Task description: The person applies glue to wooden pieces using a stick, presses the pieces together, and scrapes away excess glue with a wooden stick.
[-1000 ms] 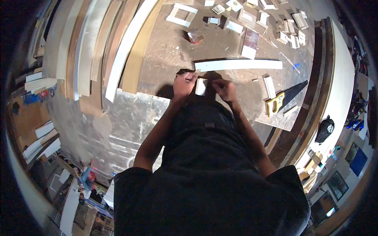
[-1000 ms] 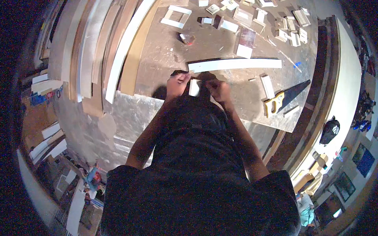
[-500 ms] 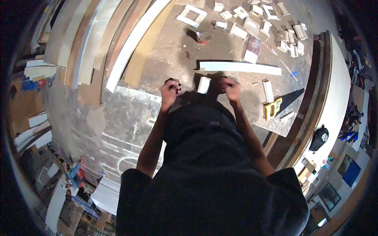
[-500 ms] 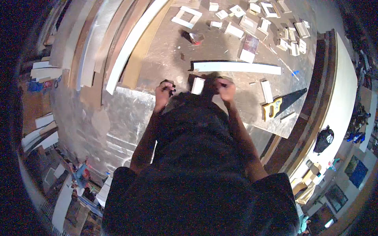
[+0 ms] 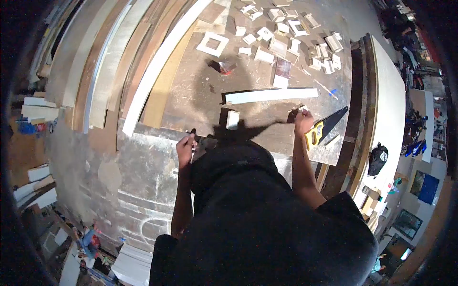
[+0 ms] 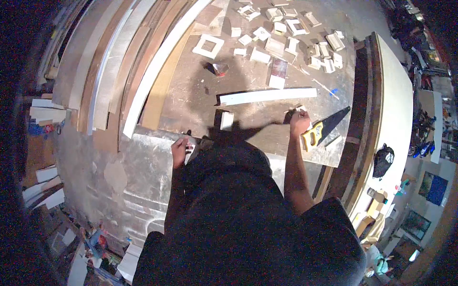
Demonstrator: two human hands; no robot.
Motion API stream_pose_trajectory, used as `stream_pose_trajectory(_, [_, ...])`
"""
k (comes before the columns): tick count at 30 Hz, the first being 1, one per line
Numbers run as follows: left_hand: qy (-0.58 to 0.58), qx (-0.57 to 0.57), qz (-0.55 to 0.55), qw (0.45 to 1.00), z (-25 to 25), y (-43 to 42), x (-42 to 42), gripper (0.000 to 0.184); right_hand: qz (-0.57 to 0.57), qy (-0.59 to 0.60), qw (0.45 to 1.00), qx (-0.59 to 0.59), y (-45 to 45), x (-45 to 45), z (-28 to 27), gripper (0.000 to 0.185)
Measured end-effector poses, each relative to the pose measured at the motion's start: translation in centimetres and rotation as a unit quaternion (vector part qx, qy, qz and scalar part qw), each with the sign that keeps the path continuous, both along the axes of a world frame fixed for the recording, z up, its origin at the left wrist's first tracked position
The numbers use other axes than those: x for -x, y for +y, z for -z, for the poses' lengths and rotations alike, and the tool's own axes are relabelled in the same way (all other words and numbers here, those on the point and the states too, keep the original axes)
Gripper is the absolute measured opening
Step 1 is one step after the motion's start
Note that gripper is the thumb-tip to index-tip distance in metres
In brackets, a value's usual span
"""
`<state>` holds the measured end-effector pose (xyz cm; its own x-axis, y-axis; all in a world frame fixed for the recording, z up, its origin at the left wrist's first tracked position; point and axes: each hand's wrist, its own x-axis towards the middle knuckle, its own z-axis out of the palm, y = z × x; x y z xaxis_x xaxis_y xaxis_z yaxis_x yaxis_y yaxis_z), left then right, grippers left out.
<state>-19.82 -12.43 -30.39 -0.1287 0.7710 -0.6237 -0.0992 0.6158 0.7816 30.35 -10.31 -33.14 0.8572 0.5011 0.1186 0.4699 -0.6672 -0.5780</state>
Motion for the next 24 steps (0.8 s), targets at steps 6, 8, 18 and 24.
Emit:
stream_pose_trajectory(6, [-0.003, -0.040, -0.014, 0.999, 4.5, -2.7, 1.9, 0.022, -0.067, -0.054, 0.993, 0.080, -0.4, 4.6, -1.5, 0.036])
stream_pose_trajectory(8, [-0.015, -0.071, 0.017, 0.997, 6.3, -2.3, 2.6, 0.021, -0.053, -0.026, 0.997, 0.056, 0.0, 4.3, -0.4, 0.035])
stream_pose_trajectory(18, [0.015, -0.140, 0.151, 0.978, -6.9, 5.8, -3.9, 0.019, -0.185, 0.539, 0.786, -0.238, 2.3, 8.4, -11.2, 0.025])
stream_pose_trajectory(24, [-0.138, -0.292, 0.297, 0.899, -17.4, 8.4, -10.7, 0.024, -0.334, 0.638, 0.646, -0.254, 2.1, 14.4, -22.0, 0.014])
